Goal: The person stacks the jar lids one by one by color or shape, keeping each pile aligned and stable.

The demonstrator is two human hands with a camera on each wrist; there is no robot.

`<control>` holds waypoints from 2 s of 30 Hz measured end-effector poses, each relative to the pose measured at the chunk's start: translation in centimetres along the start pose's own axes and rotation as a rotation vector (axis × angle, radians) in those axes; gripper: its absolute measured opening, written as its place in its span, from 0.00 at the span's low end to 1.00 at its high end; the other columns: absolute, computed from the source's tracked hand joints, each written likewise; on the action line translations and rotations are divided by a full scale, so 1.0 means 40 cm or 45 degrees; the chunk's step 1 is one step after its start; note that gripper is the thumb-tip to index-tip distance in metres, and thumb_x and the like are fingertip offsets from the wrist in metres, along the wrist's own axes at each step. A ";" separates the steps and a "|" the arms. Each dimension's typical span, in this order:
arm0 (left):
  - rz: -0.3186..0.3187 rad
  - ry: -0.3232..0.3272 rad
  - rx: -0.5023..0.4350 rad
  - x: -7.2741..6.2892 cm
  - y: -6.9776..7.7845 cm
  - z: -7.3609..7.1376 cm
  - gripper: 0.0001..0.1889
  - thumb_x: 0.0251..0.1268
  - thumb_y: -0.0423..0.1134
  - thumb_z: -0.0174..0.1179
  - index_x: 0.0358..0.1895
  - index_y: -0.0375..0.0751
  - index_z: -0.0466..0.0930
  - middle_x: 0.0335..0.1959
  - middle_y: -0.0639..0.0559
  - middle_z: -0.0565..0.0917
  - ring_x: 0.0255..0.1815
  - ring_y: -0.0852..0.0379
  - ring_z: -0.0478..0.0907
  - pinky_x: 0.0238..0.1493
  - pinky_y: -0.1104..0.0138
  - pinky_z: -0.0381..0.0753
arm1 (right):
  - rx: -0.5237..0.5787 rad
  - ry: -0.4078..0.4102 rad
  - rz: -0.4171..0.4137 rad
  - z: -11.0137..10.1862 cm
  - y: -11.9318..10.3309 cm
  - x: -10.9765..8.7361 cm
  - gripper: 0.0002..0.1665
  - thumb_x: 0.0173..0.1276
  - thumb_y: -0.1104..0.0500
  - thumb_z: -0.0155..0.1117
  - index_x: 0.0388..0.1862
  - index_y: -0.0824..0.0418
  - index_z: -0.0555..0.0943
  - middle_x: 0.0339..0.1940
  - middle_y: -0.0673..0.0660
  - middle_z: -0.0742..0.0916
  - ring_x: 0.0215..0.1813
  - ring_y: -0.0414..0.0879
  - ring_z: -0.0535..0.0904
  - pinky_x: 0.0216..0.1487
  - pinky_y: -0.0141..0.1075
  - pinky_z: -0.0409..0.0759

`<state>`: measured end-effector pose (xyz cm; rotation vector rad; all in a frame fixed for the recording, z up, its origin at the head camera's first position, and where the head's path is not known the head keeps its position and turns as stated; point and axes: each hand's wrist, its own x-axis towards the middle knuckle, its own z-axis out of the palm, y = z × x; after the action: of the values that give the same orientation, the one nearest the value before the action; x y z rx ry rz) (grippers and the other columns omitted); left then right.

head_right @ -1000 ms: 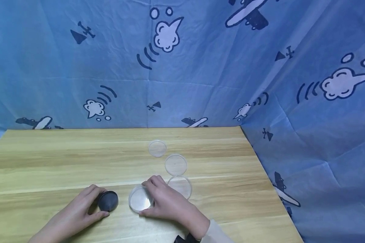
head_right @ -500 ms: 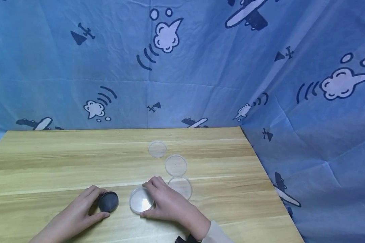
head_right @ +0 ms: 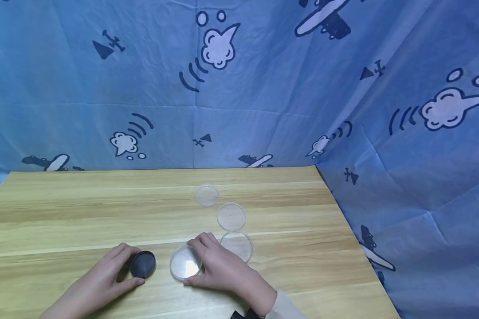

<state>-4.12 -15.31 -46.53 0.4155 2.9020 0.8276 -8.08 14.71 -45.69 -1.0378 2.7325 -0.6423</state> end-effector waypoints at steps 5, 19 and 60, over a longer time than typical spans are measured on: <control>0.018 0.007 -0.001 0.001 -0.002 0.000 0.26 0.56 0.50 0.79 0.56 0.50 0.81 0.47 0.63 0.79 0.48 0.67 0.77 0.54 0.63 0.84 | 0.002 -0.008 0.015 0.001 -0.001 -0.002 0.45 0.60 0.37 0.79 0.69 0.57 0.75 0.60 0.50 0.80 0.59 0.39 0.76 0.62 0.33 0.82; 0.057 0.045 -0.006 -0.005 -0.005 0.004 0.27 0.55 0.52 0.79 0.57 0.50 0.81 0.46 0.63 0.79 0.48 0.66 0.77 0.53 0.64 0.83 | 0.009 0.026 0.005 0.008 -0.001 -0.006 0.46 0.61 0.35 0.78 0.70 0.56 0.74 0.60 0.50 0.79 0.60 0.40 0.77 0.61 0.33 0.84; 0.063 0.052 -0.001 -0.003 -0.006 0.005 0.27 0.55 0.51 0.79 0.57 0.50 0.81 0.47 0.62 0.80 0.48 0.65 0.78 0.53 0.62 0.83 | -0.018 0.012 0.021 0.005 -0.003 -0.007 0.53 0.60 0.35 0.78 0.76 0.58 0.69 0.64 0.50 0.77 0.62 0.40 0.75 0.63 0.33 0.82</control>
<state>-4.03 -15.44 -46.85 0.4779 2.9399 0.8543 -7.75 14.73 -45.84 -1.0164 2.7547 -0.6284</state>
